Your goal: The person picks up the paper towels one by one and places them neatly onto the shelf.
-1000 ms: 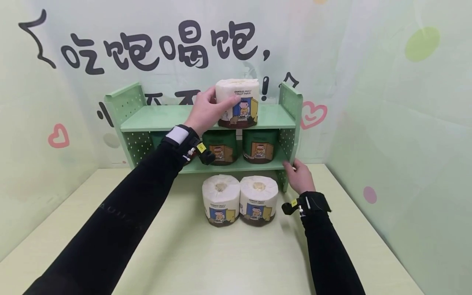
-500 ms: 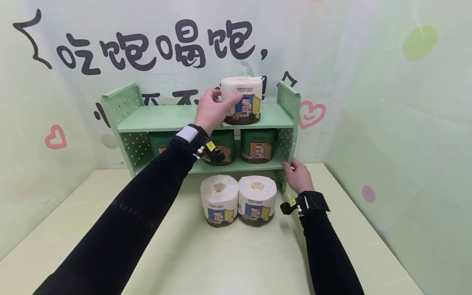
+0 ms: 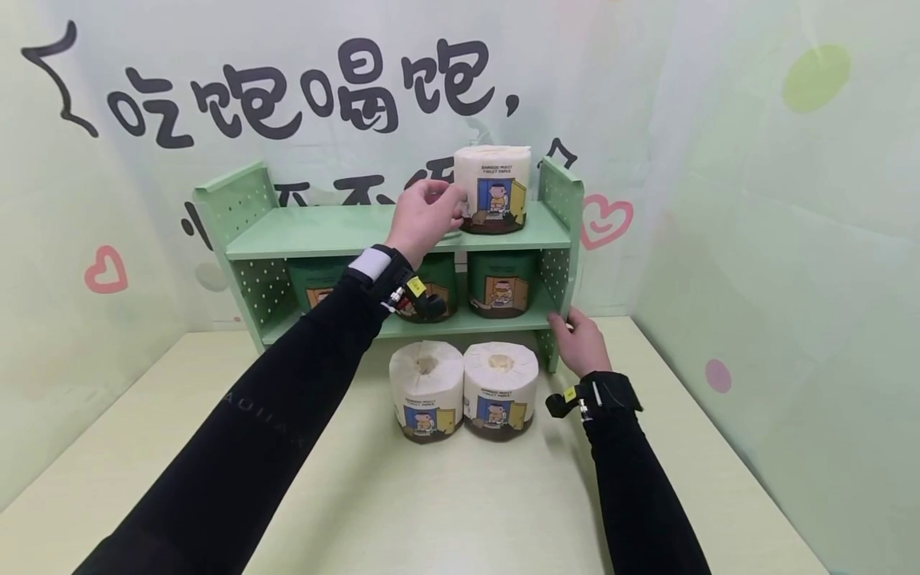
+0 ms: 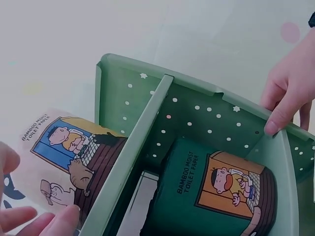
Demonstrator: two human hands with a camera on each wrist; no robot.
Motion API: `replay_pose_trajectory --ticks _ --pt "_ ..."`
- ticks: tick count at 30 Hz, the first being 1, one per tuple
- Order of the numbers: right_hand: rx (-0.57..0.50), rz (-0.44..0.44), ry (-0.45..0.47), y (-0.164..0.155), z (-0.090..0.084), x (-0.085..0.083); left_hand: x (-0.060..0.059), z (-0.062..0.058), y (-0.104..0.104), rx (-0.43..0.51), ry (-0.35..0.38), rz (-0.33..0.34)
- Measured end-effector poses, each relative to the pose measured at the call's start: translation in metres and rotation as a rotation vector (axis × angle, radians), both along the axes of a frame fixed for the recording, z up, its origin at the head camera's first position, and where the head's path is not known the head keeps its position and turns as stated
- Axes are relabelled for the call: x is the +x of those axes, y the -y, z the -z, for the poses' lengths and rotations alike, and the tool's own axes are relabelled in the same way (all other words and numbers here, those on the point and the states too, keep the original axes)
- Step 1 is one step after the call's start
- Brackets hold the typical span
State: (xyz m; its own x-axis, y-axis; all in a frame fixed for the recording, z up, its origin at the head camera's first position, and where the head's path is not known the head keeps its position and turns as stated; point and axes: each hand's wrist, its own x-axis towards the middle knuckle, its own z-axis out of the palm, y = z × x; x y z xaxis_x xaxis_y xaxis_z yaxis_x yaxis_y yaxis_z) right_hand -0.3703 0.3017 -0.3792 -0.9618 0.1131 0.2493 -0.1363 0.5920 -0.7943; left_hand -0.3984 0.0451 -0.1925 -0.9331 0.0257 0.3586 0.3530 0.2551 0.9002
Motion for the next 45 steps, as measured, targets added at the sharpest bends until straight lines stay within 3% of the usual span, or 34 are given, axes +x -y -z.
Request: replay_pose_trajectory --ticks 10,19,25,31,45 --pt "-0.005 0.004 0.004 0.001 -0.001 0.001 0.003 0.001 0.002 0.078 0.023 0.128" --pt "-0.006 0.01 0.014 0.002 0.0 0.002 0.015 0.007 0.019 0.106 -0.036 0.191" --pt "-0.013 -0.003 0.018 0.003 -0.001 0.003 0.035 0.025 0.044 0.128 -0.089 0.282" --pt "0.009 0.002 0.005 0.002 -0.002 0.005 0.051 0.042 0.065 0.156 -0.085 0.352" --pt "-0.005 -0.004 0.012 0.004 0.0 0.003 0.074 0.095 0.096 0.043 -0.045 0.338"
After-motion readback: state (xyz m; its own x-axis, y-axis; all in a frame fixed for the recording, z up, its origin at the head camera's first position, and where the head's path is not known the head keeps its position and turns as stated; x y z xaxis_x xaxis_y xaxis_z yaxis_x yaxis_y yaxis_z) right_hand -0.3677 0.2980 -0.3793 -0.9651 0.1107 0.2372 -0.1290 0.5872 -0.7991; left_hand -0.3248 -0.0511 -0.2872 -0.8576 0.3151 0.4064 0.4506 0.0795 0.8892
